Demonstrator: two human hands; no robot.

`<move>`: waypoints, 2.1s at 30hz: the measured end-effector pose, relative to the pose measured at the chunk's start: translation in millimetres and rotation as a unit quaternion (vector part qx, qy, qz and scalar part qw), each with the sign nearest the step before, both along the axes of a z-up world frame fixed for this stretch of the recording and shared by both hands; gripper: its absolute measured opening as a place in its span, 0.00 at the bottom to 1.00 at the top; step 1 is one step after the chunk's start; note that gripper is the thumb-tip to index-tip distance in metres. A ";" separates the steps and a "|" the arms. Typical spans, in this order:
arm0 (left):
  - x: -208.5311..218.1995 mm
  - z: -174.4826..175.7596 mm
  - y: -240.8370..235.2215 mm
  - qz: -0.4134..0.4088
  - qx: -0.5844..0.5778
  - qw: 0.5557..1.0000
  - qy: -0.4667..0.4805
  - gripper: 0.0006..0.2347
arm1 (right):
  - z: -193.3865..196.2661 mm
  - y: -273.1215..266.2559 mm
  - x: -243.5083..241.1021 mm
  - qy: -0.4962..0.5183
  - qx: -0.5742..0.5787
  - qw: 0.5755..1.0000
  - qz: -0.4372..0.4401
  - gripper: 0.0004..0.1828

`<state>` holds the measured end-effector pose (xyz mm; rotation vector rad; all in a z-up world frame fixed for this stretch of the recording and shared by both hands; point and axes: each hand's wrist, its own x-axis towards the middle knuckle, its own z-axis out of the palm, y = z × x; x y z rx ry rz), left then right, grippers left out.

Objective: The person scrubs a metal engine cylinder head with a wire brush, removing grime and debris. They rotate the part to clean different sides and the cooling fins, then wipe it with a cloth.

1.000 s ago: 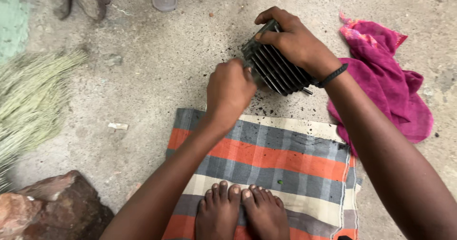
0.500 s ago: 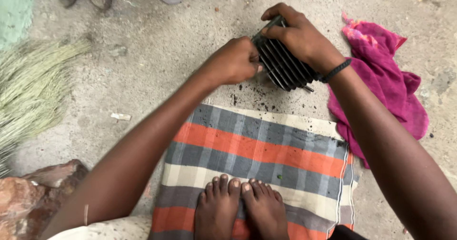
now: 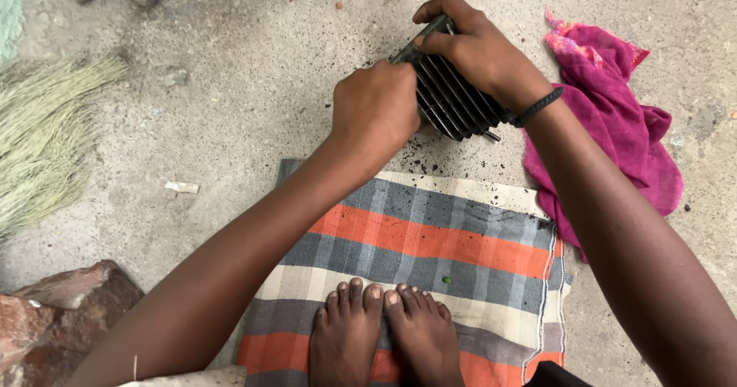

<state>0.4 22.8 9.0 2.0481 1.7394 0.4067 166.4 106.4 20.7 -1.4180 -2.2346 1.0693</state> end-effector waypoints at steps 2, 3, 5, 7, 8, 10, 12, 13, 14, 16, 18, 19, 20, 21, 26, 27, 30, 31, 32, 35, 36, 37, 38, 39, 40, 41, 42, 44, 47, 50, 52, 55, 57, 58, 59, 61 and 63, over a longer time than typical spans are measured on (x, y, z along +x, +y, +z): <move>5.3 -5.1 1.6 -0.004 -0.015 0.999 -0.044 0.07 | -1.7 1.1 2.3 0.005 0.024 1.000 0.016 0.23; 5.5 -8.0 1.9 -0.005 -0.023 0.998 -0.065 0.09 | -1.5 0.2 1.8 0.002 0.020 1.000 0.014 0.23; 4.1 -13.9 3.8 0.012 -0.052 0.994 -0.098 0.07 | 2.7 0.5 -1.3 -0.004 0.016 1.000 0.010 0.23; -4.2 -20.2 8.3 0.005 -0.127 0.982 -0.142 0.08 | 7.5 -1.4 -4.2 -0.014 -0.035 0.999 -0.031 0.23; -16.4 -23.7 8.8 -0.010 -0.189 0.967 -0.170 0.11 | 7.8 -2.8 -5.9 -0.020 -0.062 0.997 -0.051 0.24; -25.8 -29.4 5.2 -0.025 -0.203 0.952 -0.230 0.12 | 5.8 -1.8 -5.2 -0.008 -0.030 0.999 -0.024 0.23; -20.6 -32.2 -18.1 -0.017 -0.113 0.950 -0.291 0.08 | 1.9 -0.8 -0.2 0.000 -0.009 1.000 -0.007 0.23; -17.3 -29.7 -25.1 0.015 -0.112 0.958 -0.263 0.08 | 0.3 0.7 0.0 0.006 -0.001 1.000 -0.001 0.23; -13.3 -25.7 -31.6 0.047 -0.110 0.965 -0.234 0.08 | -0.9 0.1 0.6 0.013 0.006 1.000 0.005 0.23; -0.7 -15.5 -38.0 0.068 -0.081 0.977 -0.183 0.07 | 0.2 0.1 0.9 0.008 -0.006 1.000 -0.004 0.23; 10.0 -7.4 -45.4 0.044 -0.039 0.989 -0.133 0.07 | 0.3 -0.3 -2.0 0.005 -0.020 1.000 -0.014 0.23; 13.8 -4.6 -48.7 0.040 -0.061 0.993 -0.096 0.08 | 0.5 0.1 -2.3 0.002 -0.027 0.999 -0.021 0.24; 17.7 -2.6 -51.9 0.036 -0.083 0.994 -0.059 0.11 | -0.2 0.2 -2.6 -0.001 -0.034 0.999 -0.029 0.24; 23.6 -1.5 -53.9 0.031 -0.105 0.994 -0.025 0.14 | -1.2 0.5 -1.1 0.006 -0.019 1.000 -0.016 0.24; 48.7 -9.6 -60.1 0.023 -0.055 0.998 -0.032 0.04 | -6.6 3.0 4.4 0.030 0.027 0.999 0.023 0.22; 50.5 -12.2 -60.8 0.021 -0.058 0.997 -0.054 0.06 | -5.5 3.5 3.1 0.027 0.026 0.999 0.021 0.22; 62.2 -19.2 -75.8 -0.006 -0.118 0.991 -0.063 0.07 | -1.4 -0.5 -1.0 0.011 -0.001 1.000 -0.001 0.23; 57.6 -21.8 -79.5 0.025 -0.103 0.992 -0.075 0.06 | 0.2 -0.2 -1.9 0.000 -0.023 1.000 -0.021 0.24; 50.8 -23.5 -82.4 0.056 -0.087 0.991 -0.088 0.06 | 0.3 1.7 -3.4 -0.011 -0.045 0.998 -0.040 0.25; 36.4 -21.5 -79.8 0.086 -0.065 0.986 -0.126 0.08 | -8.0 1.6 3.1 0.065 0.031 0.997 0.030 0.21; 33.4 -17.0 -80.9 0.088 -0.065 0.985 -0.136 0.09 | -8.9 -0.9 8.5 0.055 0.022 0.998 0.021 0.21; 31.2 -10.1 -79.3 0.092 -0.049 0.986 -0.129 0.08 | -9.0 1.9 5.5 0.054 0.019 0.998 0.017 0.21; 29.6 -2.8 -78.0 0.094 -0.034 0.988 -0.121 0.08 | -8.4 3.4 2.3 0.053 0.017 0.998 0.013 0.21; 29.5 3.4 -75.8 0.096 -0.017 0.988 -0.118 0.09 | -7.3 3.4 1.9 0.058 0.004 0.998 0.001 0.20; 26.4 7.8 -73.3 0.100 -0.027 0.985 -0.137 0.10 | -7.8 2.0 2.0 0.063 -0.008 0.998 -0.011 0.20; 23.5 9.9 -70.9 0.104 -0.039 0.981 -0.159 0.11 | -8.6 2.2 4.5 0.064 -0.022 0.997 -0.023 0.19; 21.3 10.3 -68.2 0.107 -0.050 0.976 -0.182 0.12 | -10.1 4.9 7.3 0.096 -0.034 0.992 -0.071 0.17; 19.0 6.2 -64.3 0.124 -0.081 0.969 -0.198 0.12 | -18.3 6.0 14.4 0.159 -0.063 0.971 -0.165 0.14; 13.5 -3.1 -60.4 0.124 -0.075 0.965 -0.217 0.11 | -28.5 1.8 22.2 0.247 -0.008 0.955 -0.166 0.10; 12.8 -11.1 -55.3 0.107 -0.044 0.965 -0.233 0.10 | -25.6 -5.1 25.0 0.225 -0.006 0.952 -0.208 0.09; 15.4 -17.1 -50.7 0.088 0.017 0.970 -0.225 0.09 | -18.5 -10.0 28.2 0.252 -0.027 0.940 -0.230 0.09; 28.4 -28.8 -52.3 0.051 0.145 0.972 -0.177 0.10 | -15.6 -16.6 32.9 0.288 -0.052 0.925 -0.243 0.08; 36.4 -33.4 -53.2 0.043 0.219 0.966 -0.130 0.11 | -15.7 -18.8 37.8 0.298 -0.051 0.921 -0.245 0.08; 40.0 -33.4 -52.7 0.024 0.183 0.978 -0.094 0.11 | -16.6 -20.0 38.8 0.298 -0.046 0.921 -0.246 0.08; 42.3 -32.2 -50.1 0.004 0.148 0.987 -0.057 0.12 | -17.1 -20.2 39.4 0.300 -0.039 0.920 -0.247 0.08; 47.6 -27.3 -47.8 -0.013 0.148 0.989 0.002 0.13 | -17.9 -19.2 38.5 0.304 -0.034 0.920 -0.244 0.08; 56.0 -21.6 -51.4 -0.001 0.214 0.976 0.044 0.13 | -18.4 -17.4 36.8 0.303 -0.031 0.921 -0.242 0.08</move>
